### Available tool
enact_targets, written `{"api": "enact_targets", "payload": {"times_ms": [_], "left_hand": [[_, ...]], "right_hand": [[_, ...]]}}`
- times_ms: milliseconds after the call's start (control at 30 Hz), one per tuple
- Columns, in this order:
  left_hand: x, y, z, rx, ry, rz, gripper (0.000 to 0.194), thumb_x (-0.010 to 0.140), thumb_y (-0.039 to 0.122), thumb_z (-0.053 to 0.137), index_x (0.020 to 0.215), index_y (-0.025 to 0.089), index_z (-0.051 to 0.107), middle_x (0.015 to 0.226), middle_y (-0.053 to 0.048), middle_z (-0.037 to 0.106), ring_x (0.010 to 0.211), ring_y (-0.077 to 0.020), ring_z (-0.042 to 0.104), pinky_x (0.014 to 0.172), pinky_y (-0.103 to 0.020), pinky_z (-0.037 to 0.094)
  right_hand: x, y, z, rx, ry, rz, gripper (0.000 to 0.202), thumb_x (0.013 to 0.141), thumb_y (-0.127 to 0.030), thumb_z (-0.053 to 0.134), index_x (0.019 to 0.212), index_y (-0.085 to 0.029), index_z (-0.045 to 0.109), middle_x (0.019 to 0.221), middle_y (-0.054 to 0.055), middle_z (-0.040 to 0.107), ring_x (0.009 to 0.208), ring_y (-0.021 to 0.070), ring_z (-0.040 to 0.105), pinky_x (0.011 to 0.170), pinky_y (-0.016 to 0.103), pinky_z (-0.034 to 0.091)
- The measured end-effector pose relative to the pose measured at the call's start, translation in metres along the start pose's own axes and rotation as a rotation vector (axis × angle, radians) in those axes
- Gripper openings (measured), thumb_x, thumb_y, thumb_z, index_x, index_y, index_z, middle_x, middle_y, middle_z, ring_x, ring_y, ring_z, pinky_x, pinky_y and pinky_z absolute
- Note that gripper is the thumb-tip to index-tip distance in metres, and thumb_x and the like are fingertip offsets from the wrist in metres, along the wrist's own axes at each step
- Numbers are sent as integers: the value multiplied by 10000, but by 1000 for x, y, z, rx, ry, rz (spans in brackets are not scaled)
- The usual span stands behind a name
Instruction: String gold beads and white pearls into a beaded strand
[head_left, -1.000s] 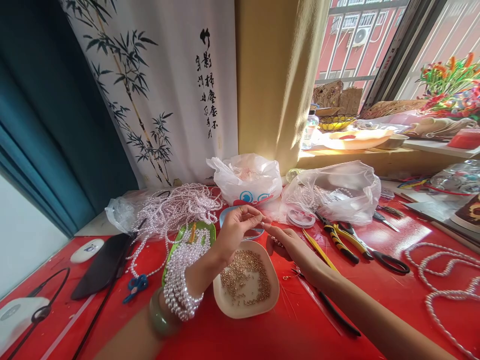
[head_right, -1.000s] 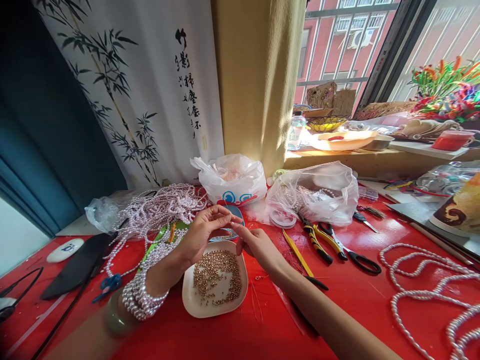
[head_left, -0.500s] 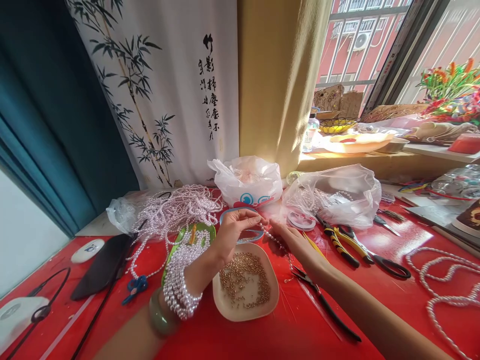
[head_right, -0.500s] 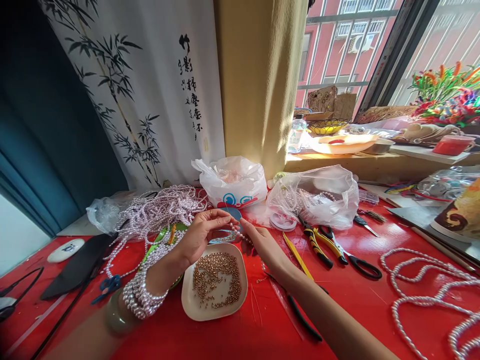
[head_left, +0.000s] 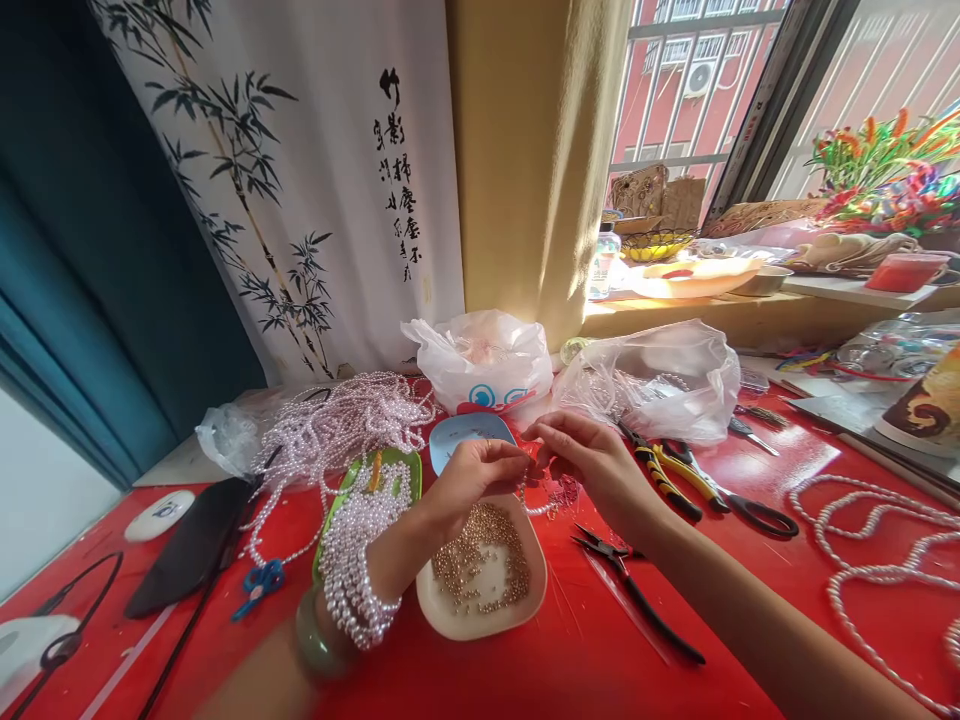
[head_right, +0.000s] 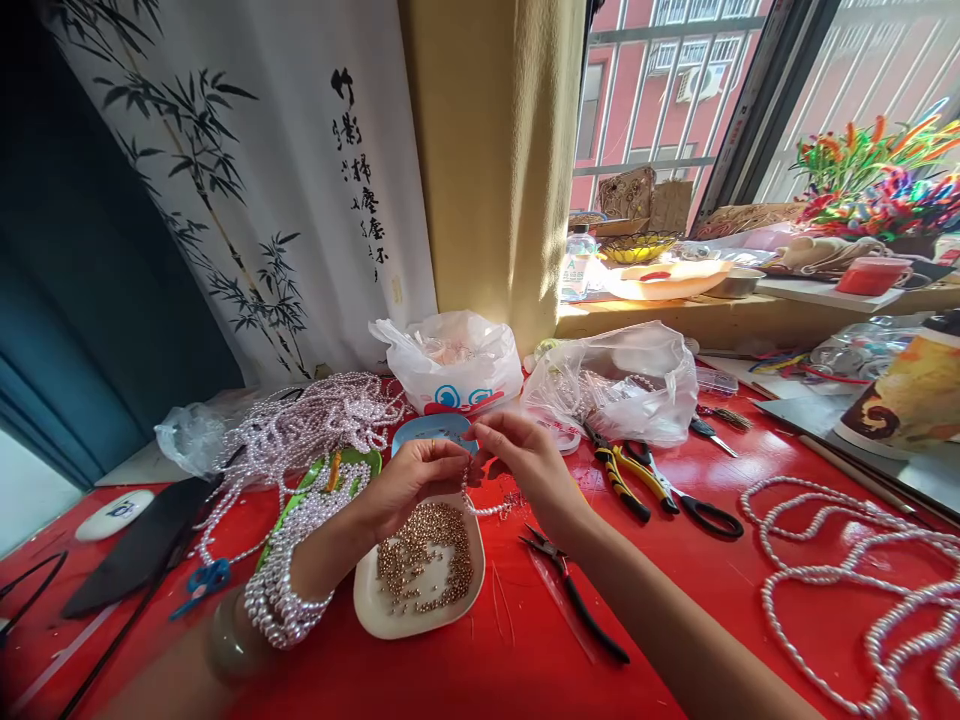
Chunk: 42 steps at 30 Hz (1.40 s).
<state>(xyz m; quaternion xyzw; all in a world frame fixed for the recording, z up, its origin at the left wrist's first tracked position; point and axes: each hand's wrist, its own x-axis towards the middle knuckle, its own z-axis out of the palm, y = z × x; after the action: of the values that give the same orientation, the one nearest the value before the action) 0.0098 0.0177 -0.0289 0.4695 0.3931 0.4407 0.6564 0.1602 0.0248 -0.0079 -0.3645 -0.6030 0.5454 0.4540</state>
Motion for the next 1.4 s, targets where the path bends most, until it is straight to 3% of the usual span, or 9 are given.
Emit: {"api": "enact_targets", "payload": {"times_ms": [133, 433, 600, 933, 1400], "left_hand": [[-2, 1, 0, 0, -48, -47, 191, 674, 295, 641, 744, 125, 587, 711, -65, 648, 658, -130, 602, 691, -272, 419], [-1, 2, -8, -22, -172, -73, 244, 660, 306, 655, 815, 118, 634, 716, -48, 628, 505, -62, 522, 527, -201, 399], [3, 2, -18, -12, -158, -85, 230, 648, 274, 670, 815, 117, 641, 699, -41, 623, 493, -49, 491, 509, -192, 421], [12, -2, -39, 172, -109, -87, 255, 616, 262, 685, 819, 111, 651, 718, -63, 654, 504, -65, 526, 539, -200, 444], [17, 0, -47, 501, 42, -43, 132, 594, 167, 576, 707, 114, 617, 624, -35, 640, 465, -81, 504, 497, -219, 398]], "right_hand": [[2, -1, -7, 207, 42, 11, 164, 745, -344, 563, 759, -181, 559, 821, 16, 628, 651, 87, 592, 518, 180, 405], [10, -18, -36, 387, 313, -63, 125, 660, -267, 655, 732, -200, 578, 652, -44, 582, 616, 77, 617, 468, 131, 422], [14, -26, -62, 436, 503, -115, 70, 665, -170, 628, 730, -184, 605, 634, -37, 580, 602, 60, 616, 477, 98, 450], [24, -12, -92, 464, 612, -162, 99, 724, -84, 557, 704, -162, 615, 588, -25, 605, 561, 59, 617, 509, 99, 495], [32, -1, -108, 522, 663, -10, 202, 770, -42, 450, 652, -140, 583, 541, 2, 632, 499, 68, 621, 411, 93, 484]]}}
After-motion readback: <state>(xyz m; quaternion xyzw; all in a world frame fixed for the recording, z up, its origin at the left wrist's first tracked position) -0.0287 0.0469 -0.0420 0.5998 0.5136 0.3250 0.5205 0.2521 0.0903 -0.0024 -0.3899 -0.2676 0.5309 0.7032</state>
